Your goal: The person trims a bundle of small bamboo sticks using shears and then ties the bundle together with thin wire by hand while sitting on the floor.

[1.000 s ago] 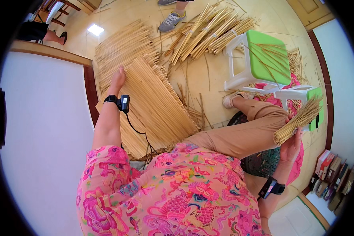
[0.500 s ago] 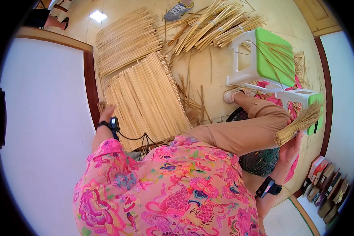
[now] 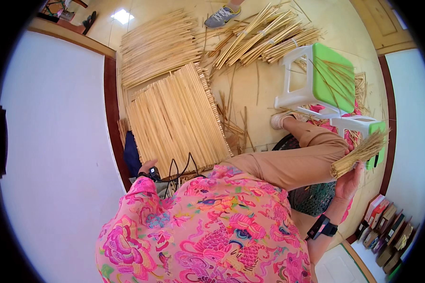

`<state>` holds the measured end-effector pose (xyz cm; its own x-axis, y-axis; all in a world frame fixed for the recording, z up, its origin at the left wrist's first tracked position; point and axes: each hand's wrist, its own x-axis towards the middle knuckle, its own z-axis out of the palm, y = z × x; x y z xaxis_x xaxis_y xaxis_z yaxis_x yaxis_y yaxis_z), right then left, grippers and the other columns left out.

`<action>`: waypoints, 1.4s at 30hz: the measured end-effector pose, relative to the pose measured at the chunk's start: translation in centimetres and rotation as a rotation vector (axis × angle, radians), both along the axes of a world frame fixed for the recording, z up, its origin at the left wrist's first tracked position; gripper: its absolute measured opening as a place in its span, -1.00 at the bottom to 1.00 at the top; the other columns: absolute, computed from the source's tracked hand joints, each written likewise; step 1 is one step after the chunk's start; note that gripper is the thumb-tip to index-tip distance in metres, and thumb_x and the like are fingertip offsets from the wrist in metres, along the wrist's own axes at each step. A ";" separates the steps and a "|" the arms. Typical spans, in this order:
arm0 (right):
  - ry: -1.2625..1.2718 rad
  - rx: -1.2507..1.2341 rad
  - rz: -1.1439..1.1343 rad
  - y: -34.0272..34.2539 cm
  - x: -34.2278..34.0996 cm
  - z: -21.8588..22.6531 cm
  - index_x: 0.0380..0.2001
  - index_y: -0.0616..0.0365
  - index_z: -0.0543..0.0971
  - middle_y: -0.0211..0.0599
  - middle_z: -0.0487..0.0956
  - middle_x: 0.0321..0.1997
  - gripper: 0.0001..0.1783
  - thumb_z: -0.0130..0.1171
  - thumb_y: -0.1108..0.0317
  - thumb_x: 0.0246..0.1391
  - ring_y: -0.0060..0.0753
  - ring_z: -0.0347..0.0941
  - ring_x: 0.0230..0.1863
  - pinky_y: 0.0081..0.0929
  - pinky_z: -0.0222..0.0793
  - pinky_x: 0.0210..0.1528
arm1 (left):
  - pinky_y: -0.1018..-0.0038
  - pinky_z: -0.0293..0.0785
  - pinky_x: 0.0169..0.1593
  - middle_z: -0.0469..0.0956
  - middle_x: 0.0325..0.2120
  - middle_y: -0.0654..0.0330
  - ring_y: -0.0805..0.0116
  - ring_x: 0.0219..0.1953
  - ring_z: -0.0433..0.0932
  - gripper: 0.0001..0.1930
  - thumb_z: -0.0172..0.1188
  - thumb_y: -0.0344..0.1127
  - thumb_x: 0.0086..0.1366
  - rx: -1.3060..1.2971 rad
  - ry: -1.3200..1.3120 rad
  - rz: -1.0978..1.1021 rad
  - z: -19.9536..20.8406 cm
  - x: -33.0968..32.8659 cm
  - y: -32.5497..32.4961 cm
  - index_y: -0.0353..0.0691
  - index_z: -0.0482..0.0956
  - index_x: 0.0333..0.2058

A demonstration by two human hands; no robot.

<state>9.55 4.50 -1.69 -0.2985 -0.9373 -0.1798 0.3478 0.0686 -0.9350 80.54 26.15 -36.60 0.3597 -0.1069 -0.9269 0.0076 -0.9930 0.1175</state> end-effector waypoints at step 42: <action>-0.034 0.024 -0.055 0.4 0.4 0.4 0.30 0.18 0.03 0.01 0.21 0.28 -0.37 -0.18 0.08 0.29 -0.25 0.23 0.26 -0.35 0.14 0.30 | 0.58 0.07 -0.48 0.17 -0.64 0.44 0.63 -0.54 0.09 -0.65 0.07 -0.20 0.33 -1.267 -0.111 -0.446 21.1 -8.9 -32.1 -0.28 0.34 -0.58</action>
<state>9.97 4.95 -1.27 -0.3423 -0.9151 -0.2129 0.3833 0.0709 -0.9209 71.61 -5.94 -15.52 0.1365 -0.9880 -0.0722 -0.3544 -0.1168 0.9278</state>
